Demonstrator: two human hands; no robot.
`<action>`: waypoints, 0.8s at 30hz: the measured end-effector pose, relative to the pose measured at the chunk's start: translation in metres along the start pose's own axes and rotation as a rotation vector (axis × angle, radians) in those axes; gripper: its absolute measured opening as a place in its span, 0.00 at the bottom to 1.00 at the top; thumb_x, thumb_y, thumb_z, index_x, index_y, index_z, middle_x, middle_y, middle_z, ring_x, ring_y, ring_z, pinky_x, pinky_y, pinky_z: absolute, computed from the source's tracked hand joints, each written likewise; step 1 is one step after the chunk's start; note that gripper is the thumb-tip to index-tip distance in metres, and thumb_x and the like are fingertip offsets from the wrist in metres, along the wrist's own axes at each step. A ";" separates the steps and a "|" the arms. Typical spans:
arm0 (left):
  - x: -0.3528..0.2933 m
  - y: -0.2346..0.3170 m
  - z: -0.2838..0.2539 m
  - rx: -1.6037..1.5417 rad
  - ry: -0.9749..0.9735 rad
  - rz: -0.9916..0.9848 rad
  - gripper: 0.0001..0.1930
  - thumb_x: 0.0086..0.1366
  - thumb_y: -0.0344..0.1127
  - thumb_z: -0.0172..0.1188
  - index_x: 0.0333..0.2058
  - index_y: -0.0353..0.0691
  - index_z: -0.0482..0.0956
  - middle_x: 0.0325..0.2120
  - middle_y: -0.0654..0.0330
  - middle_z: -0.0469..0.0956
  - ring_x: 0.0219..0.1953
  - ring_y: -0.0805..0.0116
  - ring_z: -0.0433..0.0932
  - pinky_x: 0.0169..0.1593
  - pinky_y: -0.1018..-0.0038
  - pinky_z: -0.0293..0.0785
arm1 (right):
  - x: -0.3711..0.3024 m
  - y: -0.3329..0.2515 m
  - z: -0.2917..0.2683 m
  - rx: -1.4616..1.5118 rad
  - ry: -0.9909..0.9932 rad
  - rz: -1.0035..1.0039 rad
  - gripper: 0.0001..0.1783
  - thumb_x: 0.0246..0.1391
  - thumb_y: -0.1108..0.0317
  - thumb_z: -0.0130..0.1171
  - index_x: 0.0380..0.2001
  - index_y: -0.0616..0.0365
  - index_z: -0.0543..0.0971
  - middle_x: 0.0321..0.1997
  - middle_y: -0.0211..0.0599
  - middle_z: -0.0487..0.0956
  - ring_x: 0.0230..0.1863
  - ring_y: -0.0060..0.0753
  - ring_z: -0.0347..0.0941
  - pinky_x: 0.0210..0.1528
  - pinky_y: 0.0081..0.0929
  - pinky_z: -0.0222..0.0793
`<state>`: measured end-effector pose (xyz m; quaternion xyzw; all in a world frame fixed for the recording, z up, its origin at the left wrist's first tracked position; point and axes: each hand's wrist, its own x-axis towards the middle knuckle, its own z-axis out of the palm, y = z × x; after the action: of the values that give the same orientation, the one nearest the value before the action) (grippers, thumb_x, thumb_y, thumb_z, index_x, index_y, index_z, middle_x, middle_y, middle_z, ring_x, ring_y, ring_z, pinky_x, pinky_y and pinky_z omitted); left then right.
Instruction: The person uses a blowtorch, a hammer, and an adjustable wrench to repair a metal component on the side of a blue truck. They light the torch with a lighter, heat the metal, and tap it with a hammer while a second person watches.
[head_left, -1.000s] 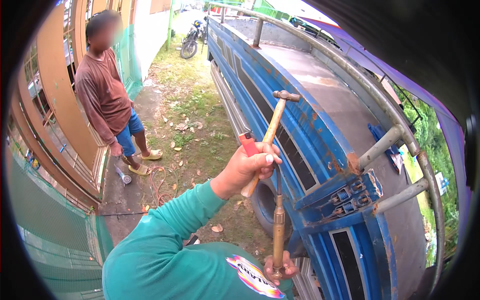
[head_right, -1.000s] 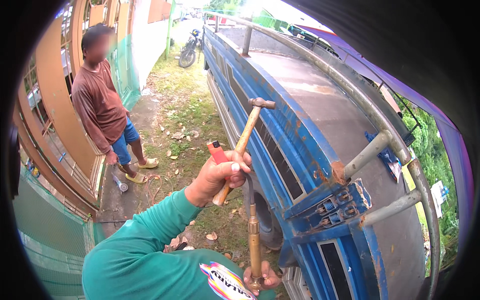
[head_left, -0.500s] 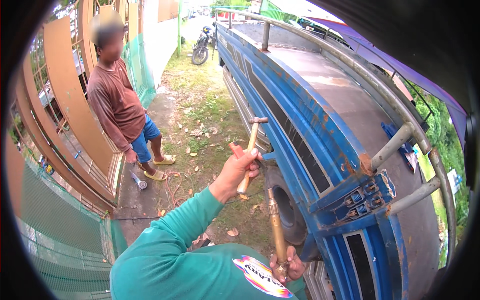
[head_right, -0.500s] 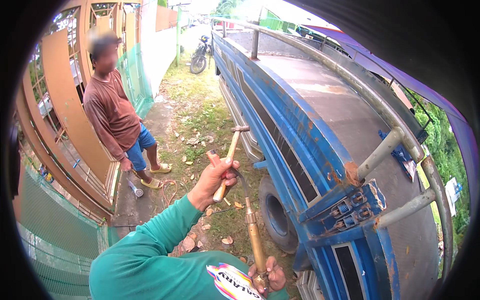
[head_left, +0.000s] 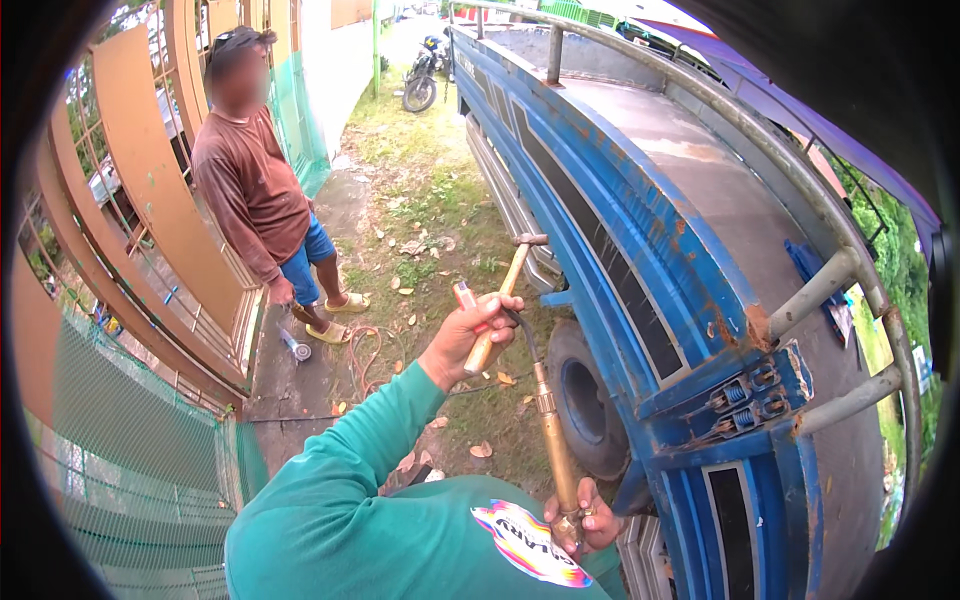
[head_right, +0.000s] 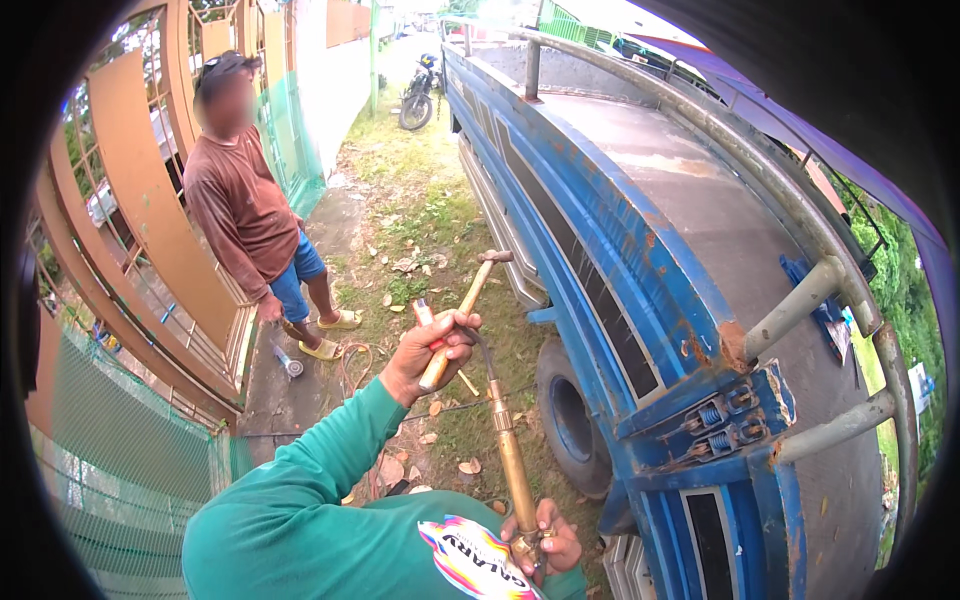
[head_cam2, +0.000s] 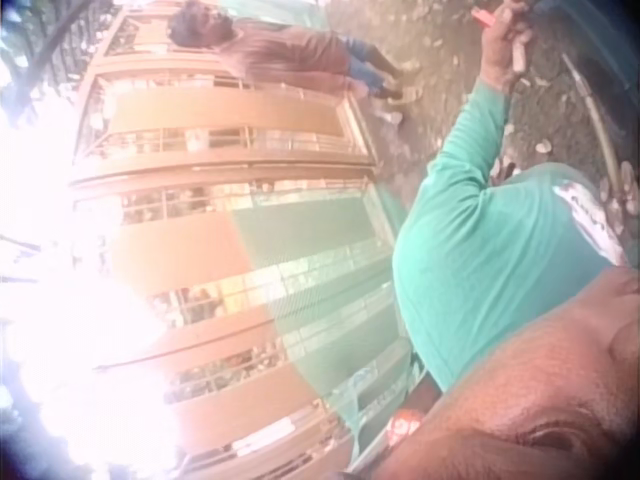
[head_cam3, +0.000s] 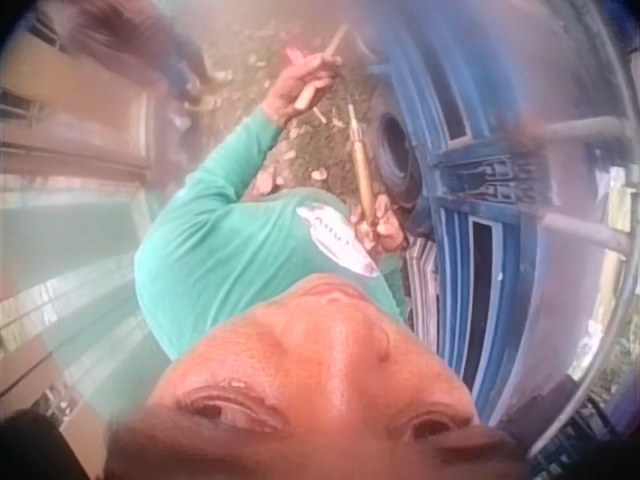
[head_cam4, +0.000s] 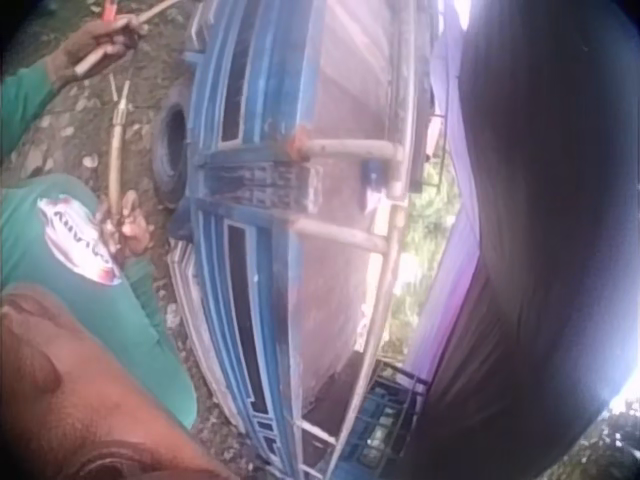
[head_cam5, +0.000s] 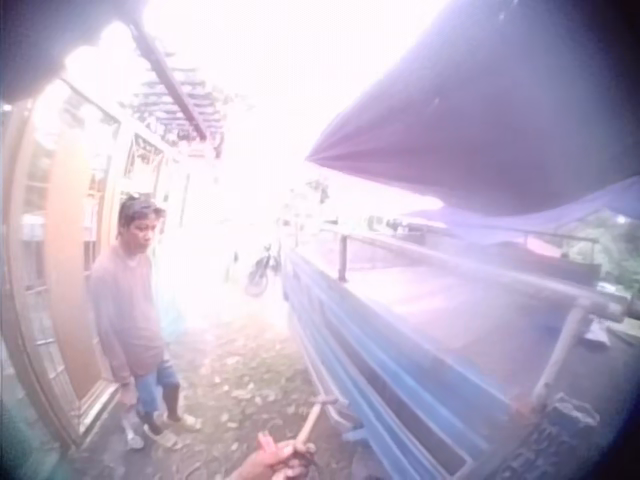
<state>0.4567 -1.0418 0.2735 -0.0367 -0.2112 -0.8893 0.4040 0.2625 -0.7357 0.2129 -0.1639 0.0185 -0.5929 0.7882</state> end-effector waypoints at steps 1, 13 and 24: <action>0.001 0.001 -0.001 0.022 0.007 -0.002 0.07 0.68 0.31 0.59 0.41 0.33 0.77 0.44 0.57 0.75 0.30 0.79 0.68 0.32 0.83 0.69 | 0.001 0.000 0.000 0.000 -0.007 0.001 0.14 0.53 0.74 0.54 0.40 0.53 0.62 0.49 0.83 0.66 0.21 0.45 0.76 0.23 0.36 0.77; 0.018 0.017 -0.004 0.445 0.395 -0.147 0.16 0.71 0.47 0.58 0.35 0.38 0.72 0.24 0.65 0.71 0.19 0.81 0.66 0.21 0.83 0.66 | 0.005 0.001 0.022 -0.301 0.248 0.021 0.57 0.55 0.57 0.68 0.75 0.42 0.38 0.46 0.67 0.75 0.21 0.33 0.77 0.23 0.23 0.77; -0.027 0.020 -0.021 0.686 0.392 -0.244 0.13 0.73 0.38 0.52 0.49 0.36 0.74 0.26 0.65 0.72 0.25 0.78 0.71 0.26 0.82 0.69 | 0.013 -0.017 0.041 -0.819 0.451 0.096 0.43 0.51 0.78 0.63 0.67 0.67 0.52 0.40 0.53 0.79 0.25 0.27 0.77 0.29 0.23 0.76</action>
<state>0.4917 -1.0427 0.2547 0.2956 -0.4173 -0.7987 0.3171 0.2595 -0.7428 0.2588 -0.3275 0.4291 -0.5205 0.6615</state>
